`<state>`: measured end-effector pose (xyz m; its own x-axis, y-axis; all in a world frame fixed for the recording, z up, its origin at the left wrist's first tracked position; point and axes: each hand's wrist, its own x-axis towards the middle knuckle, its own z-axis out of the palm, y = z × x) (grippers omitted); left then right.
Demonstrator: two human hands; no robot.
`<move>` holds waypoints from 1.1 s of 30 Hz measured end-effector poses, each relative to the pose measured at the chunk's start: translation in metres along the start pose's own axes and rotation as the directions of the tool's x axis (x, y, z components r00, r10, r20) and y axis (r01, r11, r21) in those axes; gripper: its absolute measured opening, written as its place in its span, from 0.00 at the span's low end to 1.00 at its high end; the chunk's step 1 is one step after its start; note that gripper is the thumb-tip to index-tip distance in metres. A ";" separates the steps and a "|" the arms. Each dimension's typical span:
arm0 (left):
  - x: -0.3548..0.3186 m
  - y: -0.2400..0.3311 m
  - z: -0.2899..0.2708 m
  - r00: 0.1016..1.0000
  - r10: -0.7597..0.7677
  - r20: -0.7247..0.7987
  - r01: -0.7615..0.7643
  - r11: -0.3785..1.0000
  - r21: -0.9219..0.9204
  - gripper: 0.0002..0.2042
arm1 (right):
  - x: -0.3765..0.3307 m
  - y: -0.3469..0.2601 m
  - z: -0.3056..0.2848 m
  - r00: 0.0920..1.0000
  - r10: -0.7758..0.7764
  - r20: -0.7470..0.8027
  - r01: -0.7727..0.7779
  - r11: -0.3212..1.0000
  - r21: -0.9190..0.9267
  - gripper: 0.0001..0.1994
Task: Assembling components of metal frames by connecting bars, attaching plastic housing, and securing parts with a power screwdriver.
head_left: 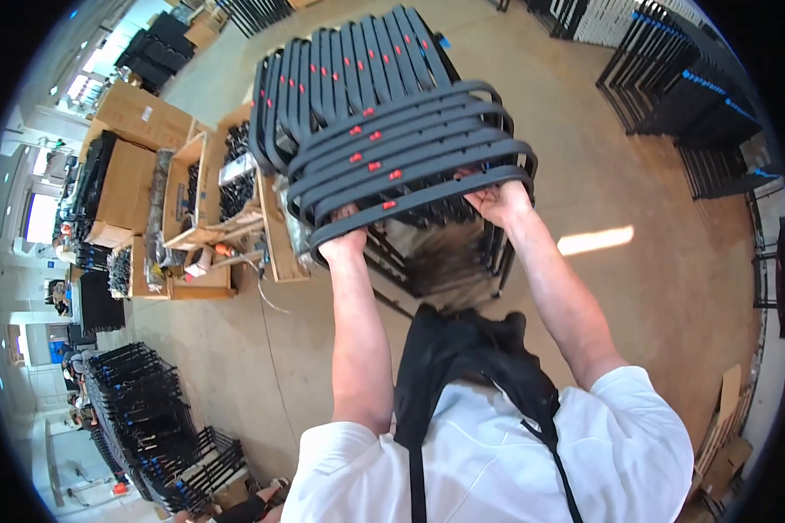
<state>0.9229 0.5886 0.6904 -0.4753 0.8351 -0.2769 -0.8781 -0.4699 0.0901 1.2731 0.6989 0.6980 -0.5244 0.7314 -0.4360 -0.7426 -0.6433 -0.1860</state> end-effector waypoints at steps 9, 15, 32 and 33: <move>-0.069 -0.080 0.034 0.997 0.068 -0.043 -0.059 0.981 0.183 0.24 | -0.041 -0.028 -0.051 0.982 -0.184 -0.038 0.165 0.942 -0.291 0.16; -0.084 -0.057 0.007 0.995 -0.092 -0.034 0.095 0.991 0.089 0.32 | -0.056 -0.023 -0.057 0.984 -0.172 0.044 0.177 0.933 -0.313 0.20; -0.067 -0.048 0.013 0.975 -0.218 0.048 0.157 0.820 0.551 0.34 | -0.055 0.001 -0.027 0.979 -0.191 0.077 0.206 0.923 -0.326 0.20; -0.071 -0.043 0.002 0.973 -0.220 0.071 0.127 0.764 0.632 0.35 | -0.059 0.001 -0.037 0.986 -0.135 0.093 0.159 0.925 -0.346 0.20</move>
<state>0.9941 0.5497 0.7078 -0.2731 0.9361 -0.2217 -0.7661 -0.0722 0.6387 1.3188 0.6468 0.6910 -0.4560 0.8293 -0.3230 -0.6263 -0.5569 -0.5456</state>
